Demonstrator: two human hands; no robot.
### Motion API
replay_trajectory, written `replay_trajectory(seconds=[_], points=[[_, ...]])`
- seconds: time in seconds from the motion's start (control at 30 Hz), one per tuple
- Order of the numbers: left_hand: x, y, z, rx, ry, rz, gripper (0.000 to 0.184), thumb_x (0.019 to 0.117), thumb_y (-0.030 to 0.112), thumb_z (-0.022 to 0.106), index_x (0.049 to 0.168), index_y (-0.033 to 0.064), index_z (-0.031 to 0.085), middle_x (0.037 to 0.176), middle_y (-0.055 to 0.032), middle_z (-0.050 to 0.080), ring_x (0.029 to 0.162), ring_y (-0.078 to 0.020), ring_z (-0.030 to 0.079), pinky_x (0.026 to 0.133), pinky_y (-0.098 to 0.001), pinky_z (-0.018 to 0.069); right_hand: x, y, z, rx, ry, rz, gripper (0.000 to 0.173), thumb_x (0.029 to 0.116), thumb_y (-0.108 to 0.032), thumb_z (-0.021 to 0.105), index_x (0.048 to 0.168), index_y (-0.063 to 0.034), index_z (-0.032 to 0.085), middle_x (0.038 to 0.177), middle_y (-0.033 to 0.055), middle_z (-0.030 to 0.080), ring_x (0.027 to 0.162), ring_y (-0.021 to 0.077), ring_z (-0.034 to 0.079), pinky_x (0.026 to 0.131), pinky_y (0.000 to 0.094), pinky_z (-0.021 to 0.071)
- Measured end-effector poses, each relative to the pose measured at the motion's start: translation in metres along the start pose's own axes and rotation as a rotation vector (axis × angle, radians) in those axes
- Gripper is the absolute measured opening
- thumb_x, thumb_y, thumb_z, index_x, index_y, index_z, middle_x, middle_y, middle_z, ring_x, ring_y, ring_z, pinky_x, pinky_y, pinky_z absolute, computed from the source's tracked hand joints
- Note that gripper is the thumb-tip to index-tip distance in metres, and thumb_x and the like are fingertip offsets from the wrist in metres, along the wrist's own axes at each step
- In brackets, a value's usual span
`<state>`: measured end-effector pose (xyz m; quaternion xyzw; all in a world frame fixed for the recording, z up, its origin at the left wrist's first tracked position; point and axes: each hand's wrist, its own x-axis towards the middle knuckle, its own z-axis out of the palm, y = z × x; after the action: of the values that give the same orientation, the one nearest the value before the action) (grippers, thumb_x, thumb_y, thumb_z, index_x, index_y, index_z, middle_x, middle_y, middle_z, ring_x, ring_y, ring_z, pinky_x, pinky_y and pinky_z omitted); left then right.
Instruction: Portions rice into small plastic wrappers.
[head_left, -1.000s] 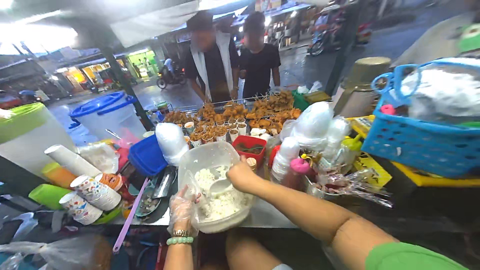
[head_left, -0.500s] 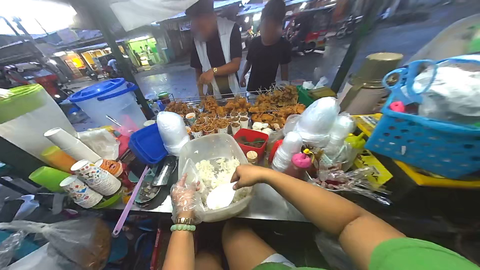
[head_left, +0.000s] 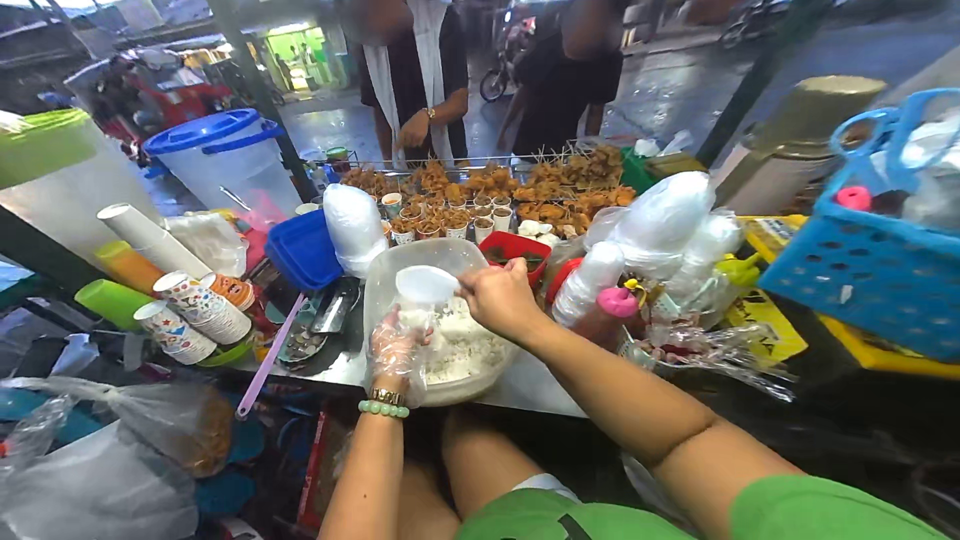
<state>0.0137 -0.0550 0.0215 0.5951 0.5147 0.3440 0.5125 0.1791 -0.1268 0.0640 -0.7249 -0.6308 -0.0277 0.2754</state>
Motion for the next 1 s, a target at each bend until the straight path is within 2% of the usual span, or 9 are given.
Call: replay_trajectory(seconds=[0.13, 0.27, 0.33, 0.43, 0.57, 0.7, 0.83, 0.93, 1.0], points=[[-0.001, 0.001, 0.001, -0.055, 0.001, -0.007, 0.073, 0.0859, -0.011, 0.070, 0.152, 0.0024, 0.042, 0.138, -0.0235, 0.056, 0.084, -0.0194, 0.070, 0.074, -0.0299, 0.0593, -0.004, 0.011, 0.015, -0.167, 0.283, -0.078, 0.021, 0.0988, -0.016, 0.064, 0.110, -0.0038, 0.077, 0.089, 0.0168, 0.075, 0.086, 0.0362, 0.071, 0.091, 0.0647, 0.0433], [-0.006, 0.004, 0.004, -0.042, 0.002, 0.029, 0.069, 0.0865, -0.012, 0.069, 0.150, 0.0014, 0.045, 0.125, -0.0222, 0.062, 0.075, -0.0176, 0.069, 0.068, -0.0291, 0.0587, -0.001, 0.018, 0.022, -0.071, 0.030, -0.149, 0.054, 0.0894, -0.010, 0.076, 0.141, -0.0226, 0.065, 0.137, 0.0280, 0.058, 0.128, 0.0535, 0.050, 0.102, 0.0757, 0.0323], [-0.008, 0.010, 0.004, 0.141, 0.027, 0.106, 0.056, 0.0913, -0.005, 0.067, 0.145, 0.0011, 0.052, 0.122, -0.0193, 0.066, 0.082, -0.0164, 0.070, 0.075, -0.0291, 0.0588, 0.004, 0.016, 0.033, -0.039, -0.132, -0.267, 0.050, 0.0888, -0.011, 0.077, 0.136, -0.0259, 0.069, 0.150, 0.0277, 0.048, 0.136, 0.0549, 0.043, 0.106, 0.0764, 0.0304], [-0.011, 0.018, -0.012, 0.679, 0.063, 0.227, 0.035, 0.1020, 0.006, 0.052, 0.134, 0.0057, 0.067, 0.135, -0.0194, 0.065, 0.131, -0.0295, 0.058, 0.115, -0.0427, 0.0403, 0.015, 0.015, 0.033, -0.086, -0.358, -0.313, 0.023, 0.1033, -0.016, 0.058, 0.114, -0.0058, 0.076, 0.132, 0.0224, 0.064, 0.127, 0.0445, 0.055, 0.105, 0.0643, 0.0376], [-0.004, 0.015, -0.028, 0.728, -0.017, 0.140, 0.034, 0.1040, 0.010, 0.053, 0.135, 0.0091, 0.067, 0.140, -0.0192, 0.061, 0.138, -0.0332, 0.051, 0.118, -0.0480, 0.0353, 0.017, 0.012, 0.014, 0.179, -0.409, -0.343, 0.026, 0.1040, -0.015, 0.058, 0.114, 0.0036, 0.074, 0.114, 0.0236, 0.071, 0.113, 0.0386, 0.065, 0.103, 0.0554, 0.0450], [-0.014, 0.020, -0.024, 0.197, 0.048, 0.288, 0.031, 0.0951, -0.003, 0.057, 0.122, 0.0024, 0.072, 0.112, -0.0109, 0.073, 0.084, -0.0120, 0.067, 0.076, -0.0294, 0.0545, 0.007, -0.010, 0.018, 0.439, -0.359, -0.273, 0.061, 0.0880, -0.029, 0.082, 0.136, 0.0038, 0.062, 0.126, 0.0249, 0.064, 0.107, 0.0335, 0.064, 0.097, 0.0462, 0.0510], [-0.030, 0.036, -0.026, -0.238, 0.032, 0.438, 0.030, 0.0954, -0.007, 0.056, 0.125, -0.0099, 0.063, 0.094, -0.0078, 0.072, 0.058, -0.0032, 0.060, 0.052, -0.0174, 0.0509, 0.006, -0.024, 0.025, 0.482, -0.216, -0.209, 0.026, 0.0993, -0.018, 0.065, 0.108, 0.0036, 0.076, 0.103, 0.0214, 0.071, 0.098, 0.0306, 0.067, 0.091, 0.0441, 0.0517], [-0.013, 0.009, -0.044, -0.146, -0.149, 0.706, 0.084, 0.0834, 0.013, 0.073, 0.149, -0.0158, 0.030, 0.130, -0.0163, 0.062, 0.096, -0.0052, 0.065, 0.080, -0.0200, 0.0541, 0.003, -0.032, 0.015, 0.555, -0.144, -0.238, 0.022, 0.0971, -0.013, 0.064, 0.100, 0.0048, 0.077, 0.095, 0.0193, 0.071, 0.091, 0.0256, 0.066, 0.085, 0.0380, 0.0506], [-0.020, -0.011, -0.035, -0.106, -0.203, 0.637, 0.087, 0.0747, 0.014, 0.083, 0.143, -0.0152, 0.038, 0.134, -0.0166, 0.061, 0.117, -0.0096, 0.062, 0.099, -0.0257, 0.0519, -0.003, -0.042, 0.010, 0.601, -0.113, -0.304, 0.019, 0.0941, -0.011, 0.067, 0.097, 0.0050, 0.077, 0.093, 0.0192, 0.072, 0.090, 0.0252, 0.067, 0.084, 0.0375, 0.0517]])
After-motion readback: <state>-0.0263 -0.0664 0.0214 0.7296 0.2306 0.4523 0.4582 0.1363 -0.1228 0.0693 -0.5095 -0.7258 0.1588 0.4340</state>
